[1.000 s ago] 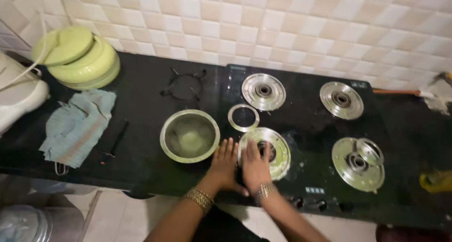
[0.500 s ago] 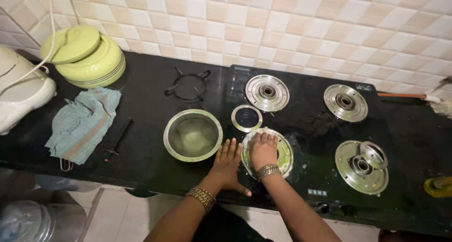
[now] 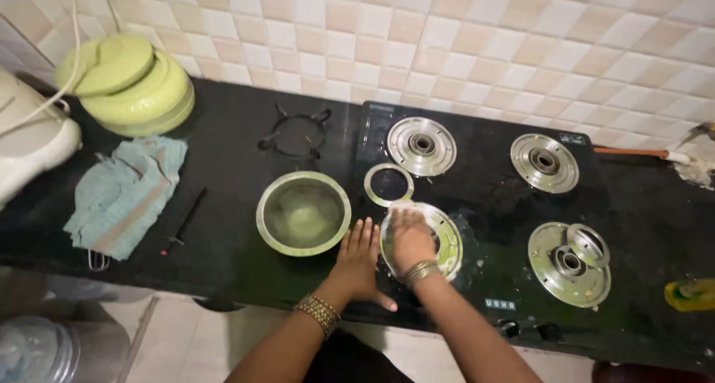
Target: The person removes burner rings and drip trays from a gas cooktop and scrubs the burner heads, trays, and black glass surface with a soapy sponge and cloth, wiping around each burner and repositioning the parts as they clean.
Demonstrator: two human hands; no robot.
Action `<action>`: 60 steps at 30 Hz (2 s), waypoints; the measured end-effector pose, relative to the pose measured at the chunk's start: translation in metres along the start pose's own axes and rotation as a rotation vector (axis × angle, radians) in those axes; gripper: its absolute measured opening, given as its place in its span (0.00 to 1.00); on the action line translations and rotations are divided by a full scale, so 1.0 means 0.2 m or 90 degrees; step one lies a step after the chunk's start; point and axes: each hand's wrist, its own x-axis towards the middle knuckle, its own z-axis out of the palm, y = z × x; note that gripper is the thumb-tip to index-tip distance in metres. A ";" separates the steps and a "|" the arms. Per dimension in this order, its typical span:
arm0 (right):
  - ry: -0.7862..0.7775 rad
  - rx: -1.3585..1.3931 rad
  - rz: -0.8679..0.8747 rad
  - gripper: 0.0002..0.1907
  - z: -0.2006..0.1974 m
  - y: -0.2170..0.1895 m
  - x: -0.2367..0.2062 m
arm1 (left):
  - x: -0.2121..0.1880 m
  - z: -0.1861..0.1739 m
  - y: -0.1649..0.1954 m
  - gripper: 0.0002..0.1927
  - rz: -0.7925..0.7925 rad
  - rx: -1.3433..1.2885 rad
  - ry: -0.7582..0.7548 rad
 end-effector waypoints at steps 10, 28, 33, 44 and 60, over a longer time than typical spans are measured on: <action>0.185 0.433 0.080 0.10 -0.06 0.35 0.13 | 0.00 0.01 -0.04 0.89 0.026 0.013 0.019; 0.035 0.151 0.085 0.15 0.04 -0.09 -0.10 | 0.01 0.00 -0.06 0.88 0.088 -0.009 0.147; 0.197 0.186 -0.009 0.25 0.03 -0.15 -0.27 | 0.02 0.02 -0.07 0.87 0.103 0.098 0.218; 0.081 0.169 0.032 0.18 0.00 -0.14 -0.24 | 0.02 0.03 -0.07 0.87 0.106 0.006 0.189; 0.205 0.287 0.054 0.24 -0.06 -0.15 -0.41 | 0.01 0.00 -0.06 0.88 0.076 0.065 0.155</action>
